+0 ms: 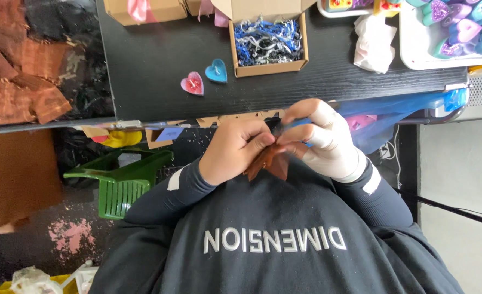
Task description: The recorder prepares a gift box by adding decorative filler, several heart-shaped soaps, and a small pouch, then closes and ties the box with a pink ribbon.
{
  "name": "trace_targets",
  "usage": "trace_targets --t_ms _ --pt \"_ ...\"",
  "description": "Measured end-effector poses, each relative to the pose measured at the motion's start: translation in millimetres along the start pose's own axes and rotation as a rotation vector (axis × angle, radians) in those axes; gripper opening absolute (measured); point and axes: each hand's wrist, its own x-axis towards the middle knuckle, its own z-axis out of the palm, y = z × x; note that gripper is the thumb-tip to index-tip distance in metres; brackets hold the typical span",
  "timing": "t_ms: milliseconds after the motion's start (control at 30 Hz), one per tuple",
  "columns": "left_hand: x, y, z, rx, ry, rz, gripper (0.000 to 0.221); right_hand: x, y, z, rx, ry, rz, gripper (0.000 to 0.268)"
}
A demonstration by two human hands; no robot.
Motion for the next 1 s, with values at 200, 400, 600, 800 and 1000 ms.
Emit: trace_targets --t_ms 200,400,600,800,1000 --pt "-0.6 5.5 -25.1 0.086 -0.012 -0.014 0.031 3.2 1.3 10.8 -0.028 0.056 0.162 0.024" --pt "-1.9 9.5 -47.9 0.237 0.207 0.295 0.012 6.3 3.8 22.8 0.213 0.084 0.302 0.012" --pt "6.2 16.8 -56.0 0.226 0.024 0.449 0.035 -5.7 16.5 45.4 0.502 0.105 0.343 0.009" --pt "7.8 -7.5 -56.8 -0.075 -0.148 0.221 0.018 -10.4 18.2 64.8 0.928 0.181 0.385 0.008" --pt "4.3 -14.7 -60.8 -0.186 -0.243 0.433 0.016 -1.1 21.0 63.8 0.844 0.112 0.331 0.013"
